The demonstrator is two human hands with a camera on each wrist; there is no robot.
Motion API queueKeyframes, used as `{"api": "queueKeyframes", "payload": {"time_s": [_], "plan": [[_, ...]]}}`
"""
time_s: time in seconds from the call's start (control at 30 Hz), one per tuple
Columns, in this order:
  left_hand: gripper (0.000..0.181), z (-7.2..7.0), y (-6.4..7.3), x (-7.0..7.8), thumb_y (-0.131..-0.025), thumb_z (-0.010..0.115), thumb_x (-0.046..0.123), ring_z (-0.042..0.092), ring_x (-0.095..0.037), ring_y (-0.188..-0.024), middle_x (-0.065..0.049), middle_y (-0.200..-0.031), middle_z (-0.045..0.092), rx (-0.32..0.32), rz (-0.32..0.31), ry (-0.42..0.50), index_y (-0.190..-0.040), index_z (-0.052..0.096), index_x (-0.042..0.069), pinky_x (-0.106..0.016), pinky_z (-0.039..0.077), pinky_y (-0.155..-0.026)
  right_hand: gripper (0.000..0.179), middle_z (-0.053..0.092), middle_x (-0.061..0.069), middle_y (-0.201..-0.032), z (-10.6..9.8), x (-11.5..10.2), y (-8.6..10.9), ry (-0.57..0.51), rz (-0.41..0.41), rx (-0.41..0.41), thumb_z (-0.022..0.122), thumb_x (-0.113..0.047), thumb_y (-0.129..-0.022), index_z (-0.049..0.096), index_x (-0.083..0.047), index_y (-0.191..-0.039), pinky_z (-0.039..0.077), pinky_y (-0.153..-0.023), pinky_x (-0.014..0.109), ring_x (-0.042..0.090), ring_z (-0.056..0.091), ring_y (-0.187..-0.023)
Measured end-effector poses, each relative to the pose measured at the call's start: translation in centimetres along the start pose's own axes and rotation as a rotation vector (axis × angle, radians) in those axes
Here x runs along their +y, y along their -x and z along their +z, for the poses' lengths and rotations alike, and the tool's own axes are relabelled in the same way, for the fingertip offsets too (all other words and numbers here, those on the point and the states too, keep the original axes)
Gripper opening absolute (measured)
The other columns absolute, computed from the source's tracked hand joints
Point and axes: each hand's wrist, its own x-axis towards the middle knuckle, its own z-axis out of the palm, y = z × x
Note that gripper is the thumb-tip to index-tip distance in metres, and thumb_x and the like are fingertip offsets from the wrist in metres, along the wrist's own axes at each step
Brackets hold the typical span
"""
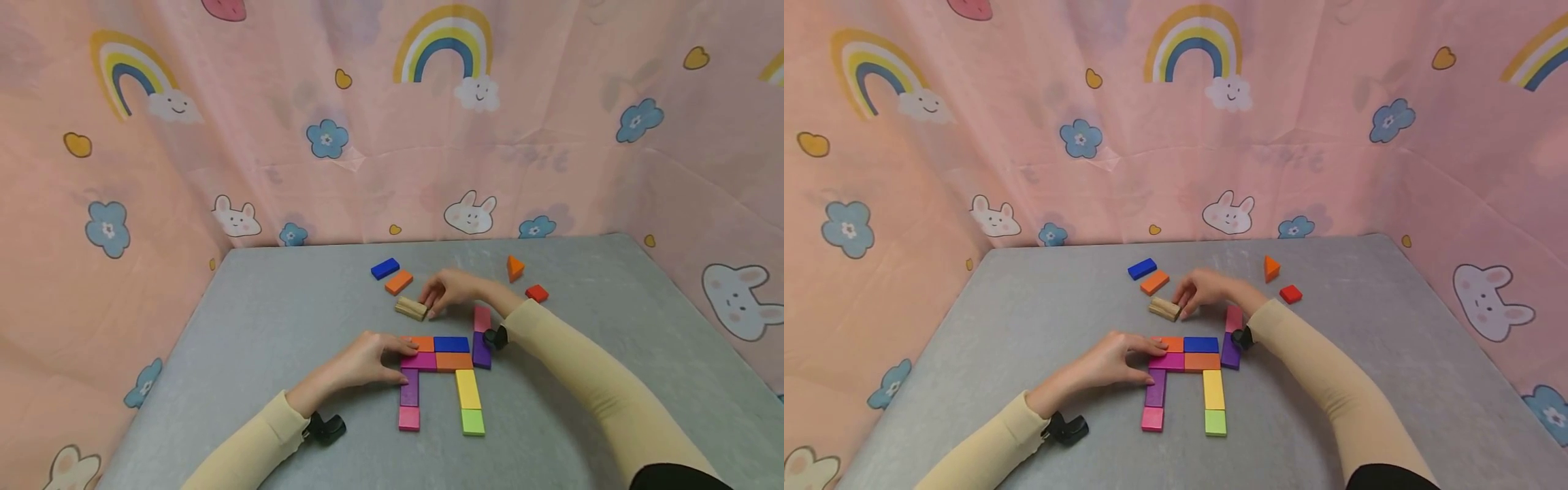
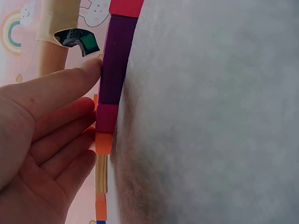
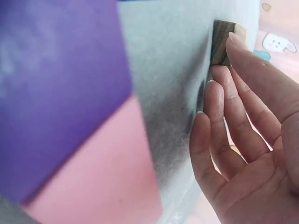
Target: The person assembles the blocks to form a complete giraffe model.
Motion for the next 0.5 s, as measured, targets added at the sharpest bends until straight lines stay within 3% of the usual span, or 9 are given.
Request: {"api": "queueKeyframes", "payload": {"time_s": [0.1,0.27,0.5], "plan": [[0.046,0.0,0.0,0.0,-0.078,0.078,0.030,0.052,-0.005,-0.124,0.008,-0.122,0.065,0.002,0.001,-0.003,-0.121,0.067,0.018,-0.030,0.043,-0.103,0.033,0.071,0.003,-0.098,0.2,0.0,0.0,0.003,0.000,0.014,0.078,-0.015,-0.078,0.068,-0.007,-0.109,0.053,-0.082,0.027,0.011,0.065,-0.088],[0.046,0.0,0.1,0.0,-0.078,0.078,0.031,0.053,-0.006,-0.123,0.008,-0.122,0.065,0.000,0.002,-0.017,-0.120,0.067,0.019,-0.031,0.044,-0.102,0.049,0.065,0.007,-0.120,0.1,-0.1,-0.2,0.013,-0.022,0.022,0.078,-0.012,-0.078,0.061,-0.008,-0.124,0.051,-0.092,0.036,0.020,0.062,-0.103],[0.046,0.0,0.0,0.1,-0.078,0.078,0.030,0.053,-0.005,-0.122,0.009,-0.121,0.065,0.003,0.006,-0.020,-0.120,0.067,0.019,-0.029,0.044,-0.102,0.056,0.056,0.008,-0.134,0.0,-0.4,-1.1,0.033,-0.082,-0.056,0.076,-0.011,-0.079,0.056,-0.012,-0.131,0.048,-0.097,0.042,0.027,0.058,-0.115]]}}
